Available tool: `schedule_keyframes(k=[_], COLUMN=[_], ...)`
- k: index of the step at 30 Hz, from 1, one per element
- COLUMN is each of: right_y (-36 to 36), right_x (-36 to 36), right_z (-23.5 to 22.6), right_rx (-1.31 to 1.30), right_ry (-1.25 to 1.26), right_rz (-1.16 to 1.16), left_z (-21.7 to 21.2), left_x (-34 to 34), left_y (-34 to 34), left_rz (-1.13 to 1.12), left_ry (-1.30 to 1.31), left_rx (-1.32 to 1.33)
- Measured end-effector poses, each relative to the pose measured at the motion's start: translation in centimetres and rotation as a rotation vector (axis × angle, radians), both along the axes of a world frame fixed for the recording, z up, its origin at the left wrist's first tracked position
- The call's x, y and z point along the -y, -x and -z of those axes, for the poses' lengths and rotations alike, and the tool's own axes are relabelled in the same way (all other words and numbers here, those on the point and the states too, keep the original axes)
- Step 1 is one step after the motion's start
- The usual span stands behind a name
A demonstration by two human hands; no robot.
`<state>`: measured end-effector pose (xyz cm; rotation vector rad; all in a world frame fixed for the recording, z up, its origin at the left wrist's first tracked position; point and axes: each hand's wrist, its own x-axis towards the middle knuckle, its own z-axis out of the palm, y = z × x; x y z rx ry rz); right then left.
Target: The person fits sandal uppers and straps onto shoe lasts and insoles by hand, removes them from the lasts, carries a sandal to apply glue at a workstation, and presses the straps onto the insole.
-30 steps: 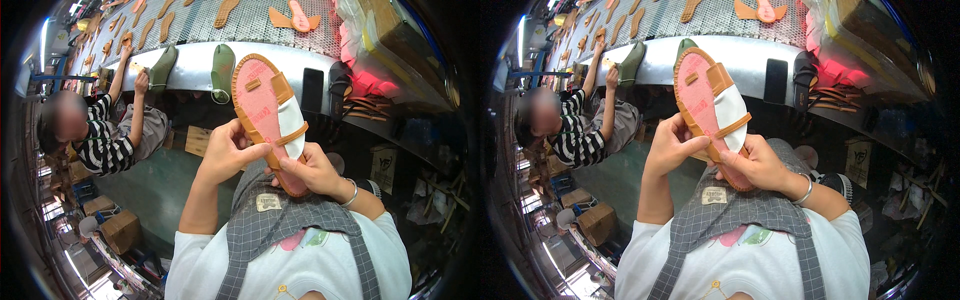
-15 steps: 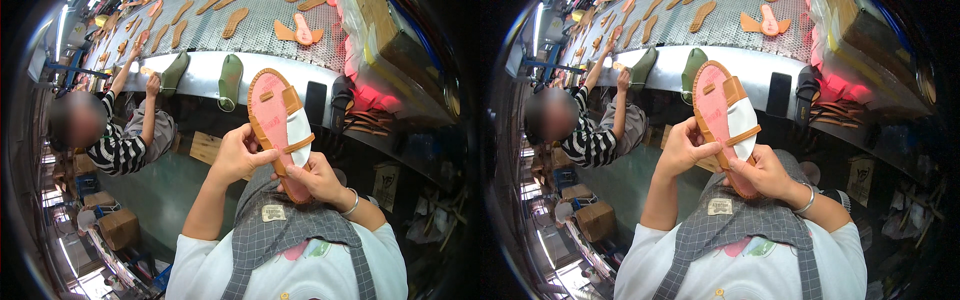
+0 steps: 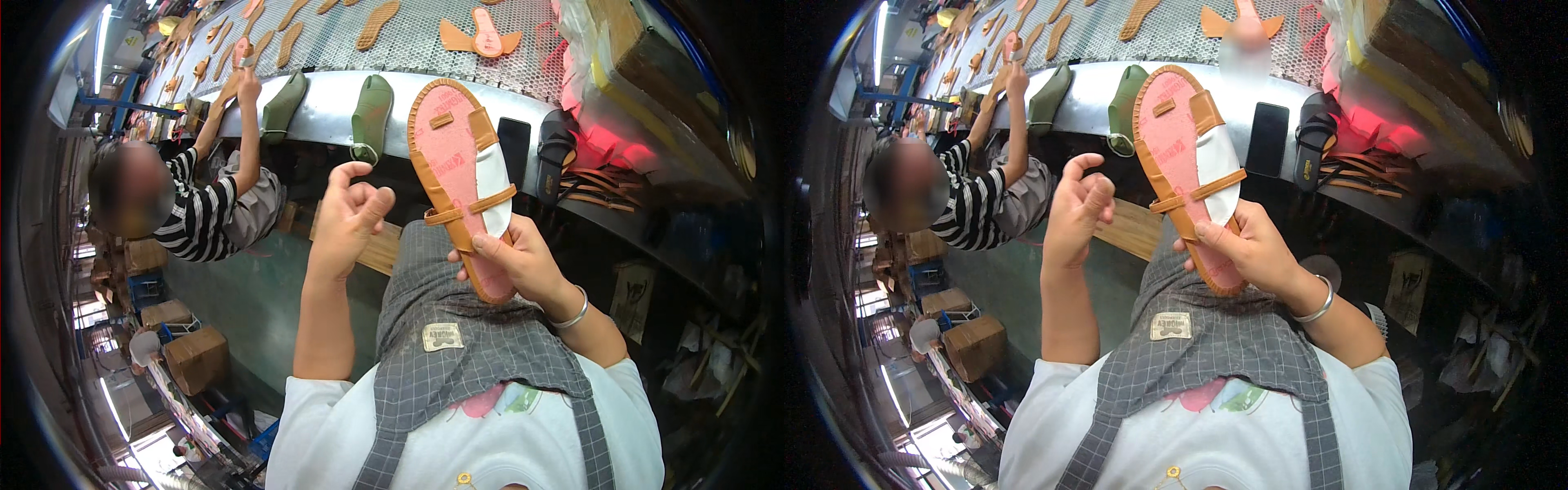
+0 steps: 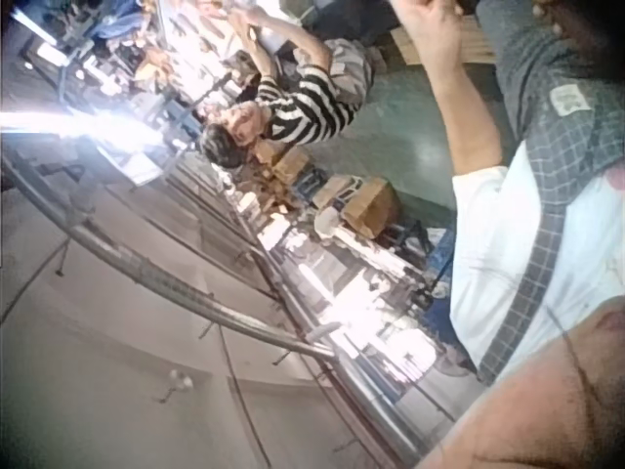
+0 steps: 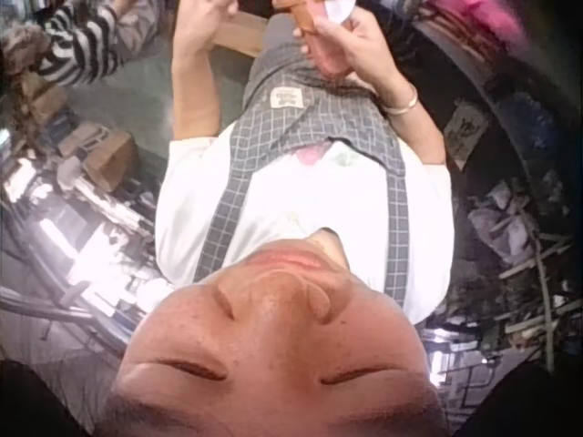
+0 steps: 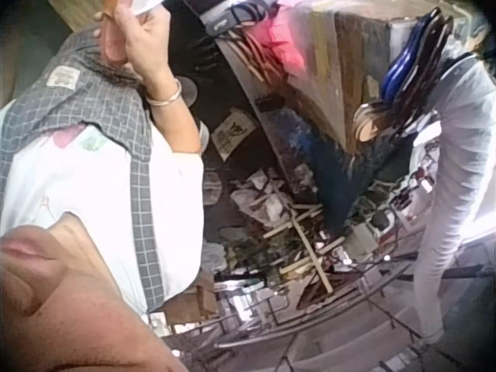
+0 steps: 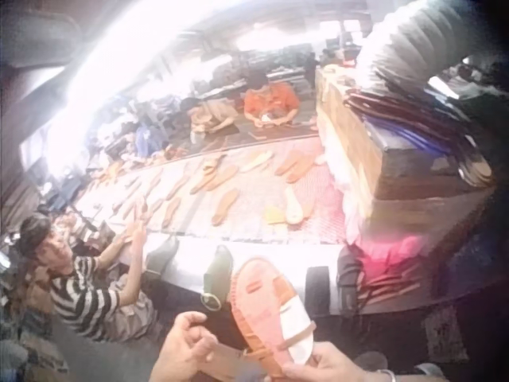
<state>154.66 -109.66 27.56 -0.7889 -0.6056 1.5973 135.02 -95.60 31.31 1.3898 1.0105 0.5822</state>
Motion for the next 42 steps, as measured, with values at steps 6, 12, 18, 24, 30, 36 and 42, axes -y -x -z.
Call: schedule_keyframes(k=[6,12,18,24,30,36,42], right_y=[-0.6,-0.3,1.8,4.9,7.5,10.3,10.1], right_x=[-1.7,-7.6,-18.2,-30.3,-36.7,-40.6,-39.4], right_z=[1.2,2.2,3.1,4.9,5.6,5.2,6.7], right_rx=[-0.009,0.040,0.056,0.175,0.188,0.051,-0.017], right_ry=[0.036,0.035,0.025,0.136,0.290,0.320,0.307], right_rz=[0.063,0.036,0.144,0.343,0.535,0.769,0.730], left_z=[1.8,2.0,5.5,8.7,12.8,12.2,11.5], left_x=[-1.7,-8.0,-19.4,-33.1,-41.4,-37.1,-35.9], left_y=[0.1,2.0,5.1,6.6,5.8,2.6,1.1], left_rz=[-0.100,-0.143,-0.091,0.109,0.376,0.621,0.570], left_ry=[-0.018,-0.067,0.012,0.106,0.172,0.718,0.609], left_rx=[0.047,0.043,0.049,-0.031,0.000,0.242,0.311])
